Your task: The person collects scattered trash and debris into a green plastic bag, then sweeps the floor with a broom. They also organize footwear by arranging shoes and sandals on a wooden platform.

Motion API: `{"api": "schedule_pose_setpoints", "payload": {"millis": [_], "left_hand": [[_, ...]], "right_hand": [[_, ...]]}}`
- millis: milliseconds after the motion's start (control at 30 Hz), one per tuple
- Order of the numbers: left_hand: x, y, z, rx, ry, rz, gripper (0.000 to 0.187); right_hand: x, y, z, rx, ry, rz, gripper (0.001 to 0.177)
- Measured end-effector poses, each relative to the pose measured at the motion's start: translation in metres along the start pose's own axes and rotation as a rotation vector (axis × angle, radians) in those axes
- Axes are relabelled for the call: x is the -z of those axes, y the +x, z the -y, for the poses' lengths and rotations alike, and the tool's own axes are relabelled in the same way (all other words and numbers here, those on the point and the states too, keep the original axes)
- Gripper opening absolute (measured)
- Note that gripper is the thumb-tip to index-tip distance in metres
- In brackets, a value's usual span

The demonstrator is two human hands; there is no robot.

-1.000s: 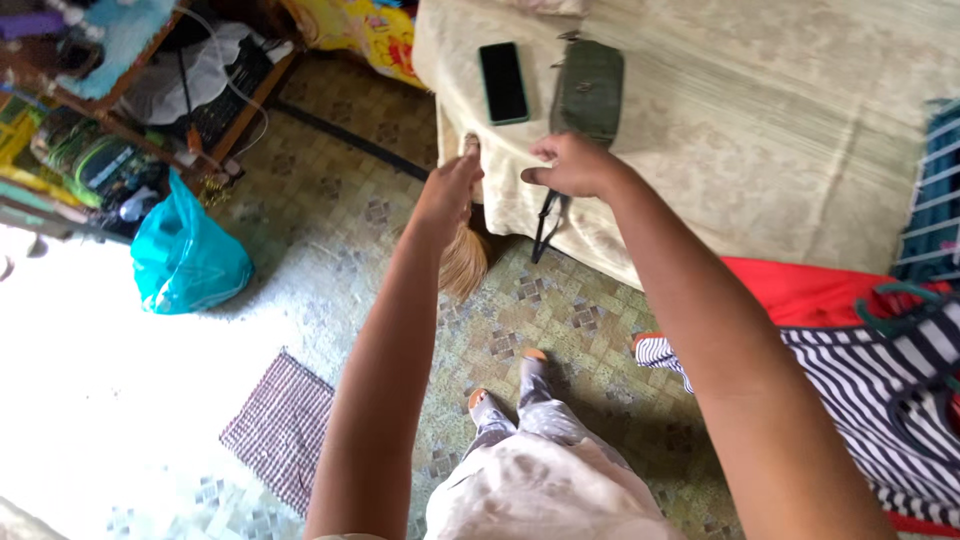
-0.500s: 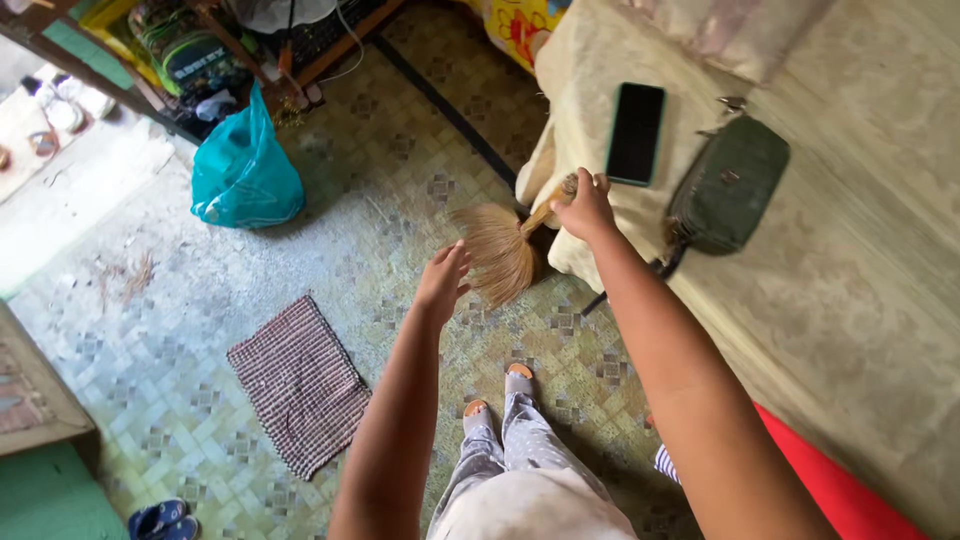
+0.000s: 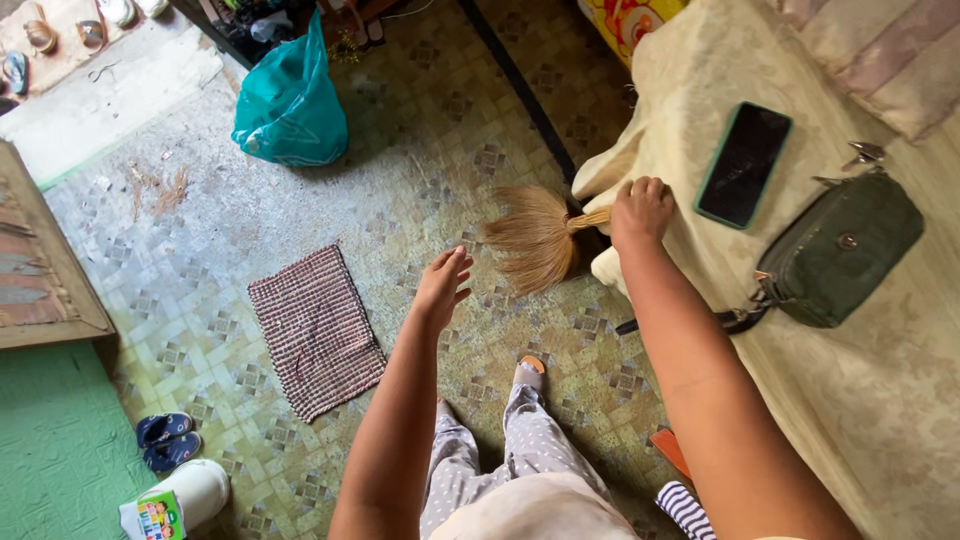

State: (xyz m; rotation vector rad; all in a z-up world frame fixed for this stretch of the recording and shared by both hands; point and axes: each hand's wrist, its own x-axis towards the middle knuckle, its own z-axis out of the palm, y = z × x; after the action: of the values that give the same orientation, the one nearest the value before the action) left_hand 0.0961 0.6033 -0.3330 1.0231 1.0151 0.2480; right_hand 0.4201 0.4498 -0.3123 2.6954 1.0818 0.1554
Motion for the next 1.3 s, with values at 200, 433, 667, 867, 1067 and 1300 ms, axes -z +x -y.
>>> {"api": "schedule_pose_setpoints", "payload": {"millis": [200,433,667,867,1067,1300], "left_hand": [[0.054,0.009,0.009,0.005,-0.061,-0.020,0.066],[0.128,0.017,0.006,0.030,-0.102,-0.021,0.065],[0.257,0.016,-0.010,0.059,-0.090,0.009,0.066],[0.389,0.006,-0.041,0.010,-0.127,-0.026,0.062],[0.465,0.008,-0.069,-0.025,-0.160,-0.054,0.057],[0.505,0.026,-0.068,-0.007,-0.241,-0.113,0.046]], "right_hand": [[-0.044,0.009,0.002,0.051,-0.240,0.231,0.038],[-0.053,-0.015,0.067,-0.195,0.133,0.665,0.060],[0.009,-0.048,0.274,-0.177,0.323,0.814,0.054],[0.068,-0.015,0.461,-0.153,0.417,0.674,0.100],[0.121,-0.037,0.555,-0.153,0.871,0.774,0.033],[0.228,-0.008,0.493,-0.054,0.904,0.761,0.022]]}}
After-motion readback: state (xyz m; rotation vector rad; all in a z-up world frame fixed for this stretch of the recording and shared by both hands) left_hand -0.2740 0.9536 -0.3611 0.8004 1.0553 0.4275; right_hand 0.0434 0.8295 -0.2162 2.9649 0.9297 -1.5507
